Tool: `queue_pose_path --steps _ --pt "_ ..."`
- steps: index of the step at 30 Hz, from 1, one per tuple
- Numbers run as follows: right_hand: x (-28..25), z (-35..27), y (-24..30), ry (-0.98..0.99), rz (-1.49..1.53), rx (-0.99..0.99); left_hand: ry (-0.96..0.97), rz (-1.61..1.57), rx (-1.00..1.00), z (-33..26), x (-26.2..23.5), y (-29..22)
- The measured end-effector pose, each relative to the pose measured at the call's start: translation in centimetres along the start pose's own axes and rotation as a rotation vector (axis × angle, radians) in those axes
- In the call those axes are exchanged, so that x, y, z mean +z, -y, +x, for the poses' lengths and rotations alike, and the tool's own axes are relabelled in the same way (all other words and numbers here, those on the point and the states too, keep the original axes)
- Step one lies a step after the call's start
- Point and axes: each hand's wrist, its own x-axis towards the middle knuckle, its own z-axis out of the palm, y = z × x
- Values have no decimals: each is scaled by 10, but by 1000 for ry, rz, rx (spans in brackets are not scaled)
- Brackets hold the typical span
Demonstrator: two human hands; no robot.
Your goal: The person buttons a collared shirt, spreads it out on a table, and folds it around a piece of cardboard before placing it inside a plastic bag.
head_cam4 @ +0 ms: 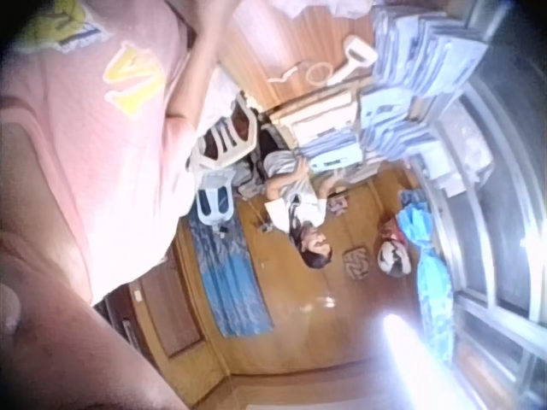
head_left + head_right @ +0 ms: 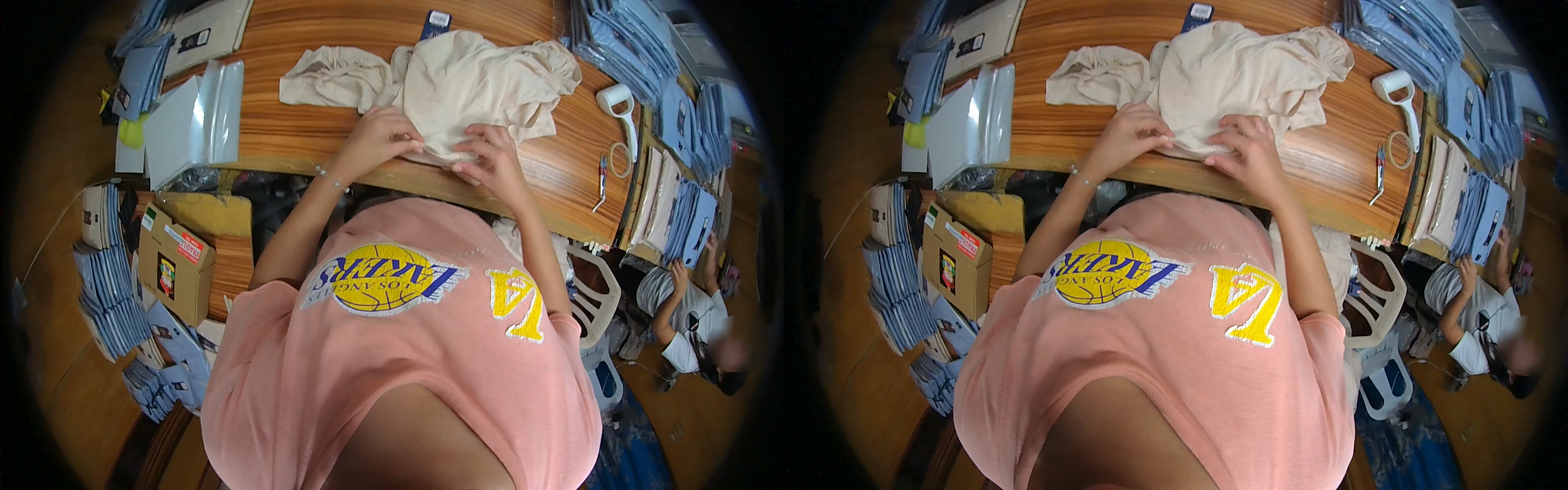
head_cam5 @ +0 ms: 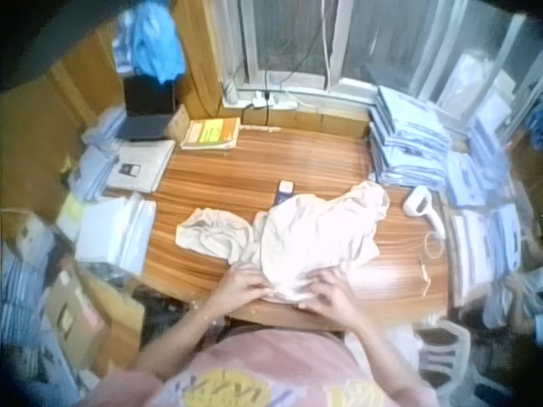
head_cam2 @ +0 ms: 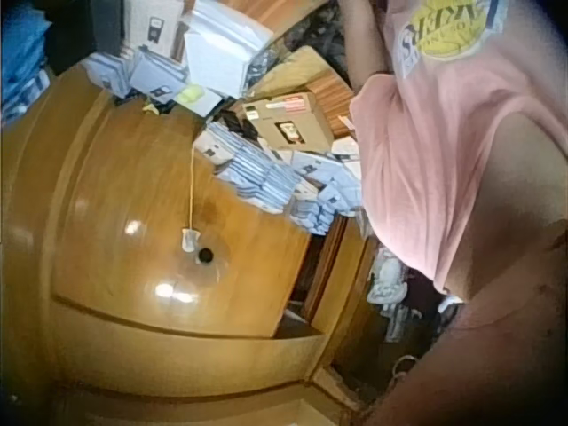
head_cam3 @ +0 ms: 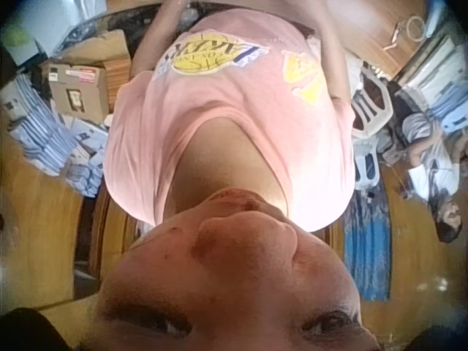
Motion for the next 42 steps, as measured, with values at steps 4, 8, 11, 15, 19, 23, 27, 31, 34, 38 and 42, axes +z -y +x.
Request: queue_pose_path --steps 4,8,11,15,19,23,27,31,34,38,42 --pt "-33 51 -42 -201 35 128 -220 -214 -141 -1 -29 30" --pt "-10 93 -66 -25 -448 232 -164 441 -15 -9 -31 87" --pt "-27 96 -92 23 -175 247 -188 339 -98 0 -37 96" --pt "-136 89 -86 -518 69 190 -732 -367 -221 -39 -96 87" --pt "-168 80 -91 -527 138 234 -695 -412 -366 -72 -155 88" --pt "-92 129 -101 -239 45 124 -530 240 -487 -60 -155 99" --pt "-1 188 -101 -143 -87 254 -605 63 -282 6 -151 110" --pt "44 208 -111 166 -358 384 -650 293 -313 21 -124 174" --pt "-25 213 -122 22 -294 410 -454 80 -560 29 -138 175" --pt "-158 193 -101 -501 -68 136 -996 -287 -178 43 -203 123" --pt "-219 130 -71 -444 -29 112 -889 -189 94 22 -244 42"
